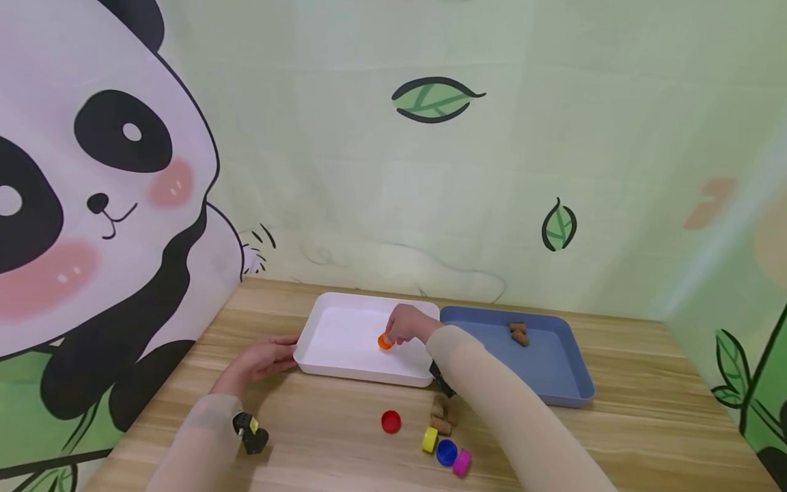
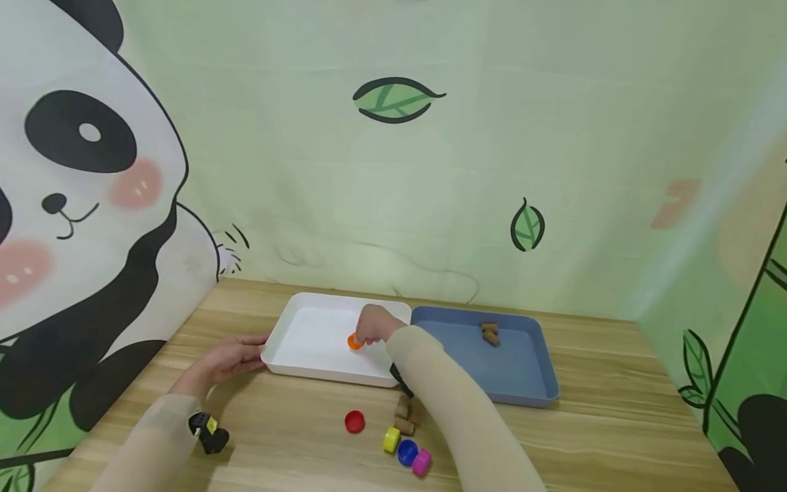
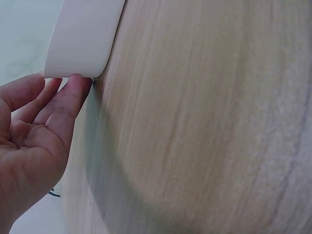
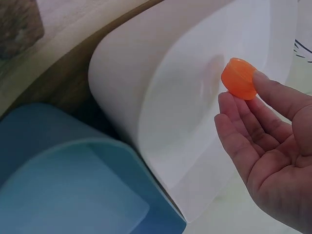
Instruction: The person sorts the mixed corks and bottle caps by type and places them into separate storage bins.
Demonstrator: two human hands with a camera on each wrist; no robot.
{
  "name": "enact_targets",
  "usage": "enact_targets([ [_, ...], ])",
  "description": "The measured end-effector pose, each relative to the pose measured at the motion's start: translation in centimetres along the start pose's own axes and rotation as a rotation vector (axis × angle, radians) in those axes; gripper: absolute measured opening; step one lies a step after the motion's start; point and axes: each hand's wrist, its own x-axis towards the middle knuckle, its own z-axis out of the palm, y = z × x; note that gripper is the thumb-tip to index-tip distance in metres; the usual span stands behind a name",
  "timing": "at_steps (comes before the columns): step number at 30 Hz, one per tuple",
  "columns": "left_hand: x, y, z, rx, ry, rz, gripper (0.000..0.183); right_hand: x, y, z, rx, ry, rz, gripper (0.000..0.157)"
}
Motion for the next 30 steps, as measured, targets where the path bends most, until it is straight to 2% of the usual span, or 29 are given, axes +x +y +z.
enact_targets([
  [6, -0.15, 0.13, 0.04, 0.006, -0.002, 0.009, 0.054, -0.12, -0.13, -0.13, -0.003, -0.021, 0.004, 0.015],
  [14, -0.09, -0.03, 0.02, 0.024, 0.012, -0.012, 0.054, -0.3, -0.11, 0.04, 0.015, -0.043, -0.016, 0.013],
  [25, -0.36, -0.25, -0.02, -0.009, 0.016, -0.012, 0.054, -0.14, -0.33, 0.02, -0.008, -0.078, -0.006, 0.017],
  [30, -0.07, -0.44, -0.06, 0.018, -0.014, 0.014, 0.055, -0.25, -0.35, -0.42, -0.014, -0.094, 0.011, 0.021],
])
